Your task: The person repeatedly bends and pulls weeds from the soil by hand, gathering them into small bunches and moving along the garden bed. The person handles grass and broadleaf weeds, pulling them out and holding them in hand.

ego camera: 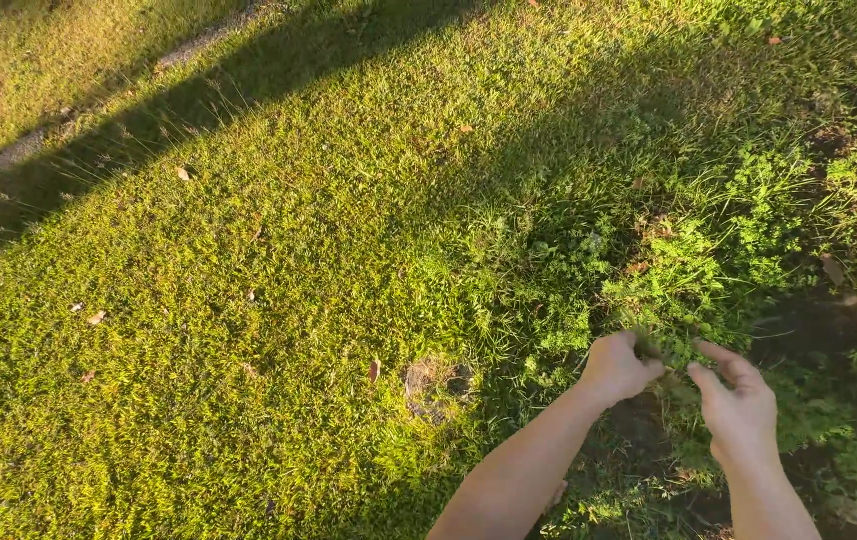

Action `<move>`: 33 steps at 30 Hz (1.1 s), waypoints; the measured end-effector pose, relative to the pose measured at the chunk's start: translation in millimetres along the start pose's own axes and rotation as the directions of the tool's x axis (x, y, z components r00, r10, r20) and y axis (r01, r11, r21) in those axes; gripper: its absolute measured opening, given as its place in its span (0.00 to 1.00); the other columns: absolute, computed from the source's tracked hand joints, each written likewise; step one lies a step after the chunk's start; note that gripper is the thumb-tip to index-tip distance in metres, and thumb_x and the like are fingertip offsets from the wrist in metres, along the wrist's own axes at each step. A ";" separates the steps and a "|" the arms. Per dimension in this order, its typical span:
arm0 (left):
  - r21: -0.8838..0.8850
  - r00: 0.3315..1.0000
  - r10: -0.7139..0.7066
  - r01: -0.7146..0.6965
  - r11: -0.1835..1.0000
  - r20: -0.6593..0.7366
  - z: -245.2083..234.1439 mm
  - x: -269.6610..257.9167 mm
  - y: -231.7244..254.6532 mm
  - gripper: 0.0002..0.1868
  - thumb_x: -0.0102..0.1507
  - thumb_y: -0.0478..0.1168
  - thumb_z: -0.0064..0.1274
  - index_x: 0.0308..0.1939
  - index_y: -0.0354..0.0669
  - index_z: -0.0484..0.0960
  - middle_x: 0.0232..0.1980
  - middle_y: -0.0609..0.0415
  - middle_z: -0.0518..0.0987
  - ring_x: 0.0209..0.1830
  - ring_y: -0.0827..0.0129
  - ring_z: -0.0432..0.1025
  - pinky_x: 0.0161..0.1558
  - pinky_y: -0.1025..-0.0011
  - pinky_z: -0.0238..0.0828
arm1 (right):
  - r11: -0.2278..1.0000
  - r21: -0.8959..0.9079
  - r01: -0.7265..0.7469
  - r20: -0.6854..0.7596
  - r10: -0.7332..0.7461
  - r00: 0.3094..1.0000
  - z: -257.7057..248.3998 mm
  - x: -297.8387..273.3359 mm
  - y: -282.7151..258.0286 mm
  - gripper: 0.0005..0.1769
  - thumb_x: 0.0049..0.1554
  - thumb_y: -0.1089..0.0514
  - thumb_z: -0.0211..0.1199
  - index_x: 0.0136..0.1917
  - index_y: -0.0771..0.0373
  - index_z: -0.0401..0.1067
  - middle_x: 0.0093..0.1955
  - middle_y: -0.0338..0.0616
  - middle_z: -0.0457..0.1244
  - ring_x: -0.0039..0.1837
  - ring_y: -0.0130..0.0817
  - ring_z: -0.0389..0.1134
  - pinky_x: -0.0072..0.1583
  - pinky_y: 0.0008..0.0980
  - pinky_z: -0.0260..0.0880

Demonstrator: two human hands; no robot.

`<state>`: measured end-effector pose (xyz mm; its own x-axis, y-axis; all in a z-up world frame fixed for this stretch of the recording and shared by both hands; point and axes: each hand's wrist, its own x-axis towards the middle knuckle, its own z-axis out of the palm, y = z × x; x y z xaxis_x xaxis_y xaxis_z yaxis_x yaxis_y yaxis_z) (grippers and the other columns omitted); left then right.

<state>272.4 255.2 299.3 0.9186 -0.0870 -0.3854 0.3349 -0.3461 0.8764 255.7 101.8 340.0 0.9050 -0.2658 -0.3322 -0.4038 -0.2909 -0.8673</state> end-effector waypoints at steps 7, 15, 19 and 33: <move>-0.197 0.996 -0.081 0.072 0.978 -0.036 -28.9 24.5 -18.1 0.10 0.61 0.34 0.56 0.46 0.34 0.81 0.34 0.48 0.82 0.26 0.67 0.77 0.33 0.73 0.75 | 1.000 -0.019 -0.003 0.030 0.004 1.000 15.9 8.4 -5.2 0.20 0.61 0.67 0.61 0.66 0.62 0.74 0.60 0.53 0.62 0.58 0.42 0.62 0.56 0.38 0.60; -0.538 0.851 -0.407 0.184 0.823 -0.331 -166.4 56.3 39.2 0.32 0.55 0.48 0.66 0.57 0.32 0.76 0.49 0.46 0.81 0.50 0.59 0.77 0.58 0.66 0.76 | 0.999 -0.031 0.027 0.029 -0.026 0.999 17.3 1.3 -19.8 0.22 0.60 0.67 0.60 0.68 0.63 0.73 0.65 0.56 0.63 0.62 0.46 0.63 0.57 0.43 0.61; -0.710 0.803 -0.450 0.049 0.702 -0.390 -152.1 84.5 -40.8 0.21 0.58 0.39 0.67 0.54 0.42 0.84 0.39 0.56 0.79 0.28 0.79 0.63 0.31 0.80 0.60 | 1.000 0.003 0.024 0.038 -0.024 0.999 4.9 -2.5 -6.6 0.21 0.63 0.67 0.59 0.69 0.64 0.72 0.65 0.53 0.62 0.54 0.40 0.61 0.54 0.38 0.60; -0.625 0.963 -0.221 0.268 0.733 0.153 10.9 23.4 -43.4 0.18 0.71 0.27 0.38 0.66 0.30 0.71 0.55 0.45 0.77 0.47 0.67 0.76 0.51 0.76 0.79 | 0.998 0.057 0.041 -0.028 -0.039 0.999 -21.1 -12.1 34.9 0.19 0.65 0.69 0.57 0.69 0.71 0.70 0.63 0.54 0.65 0.62 0.41 0.64 0.62 0.38 0.61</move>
<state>277.1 258.0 249.1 0.7784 -0.1505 -0.6095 0.6228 0.3073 0.7195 227.9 75.5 321.5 0.9161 -0.2801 -0.2871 -0.3580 -0.2486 -0.9000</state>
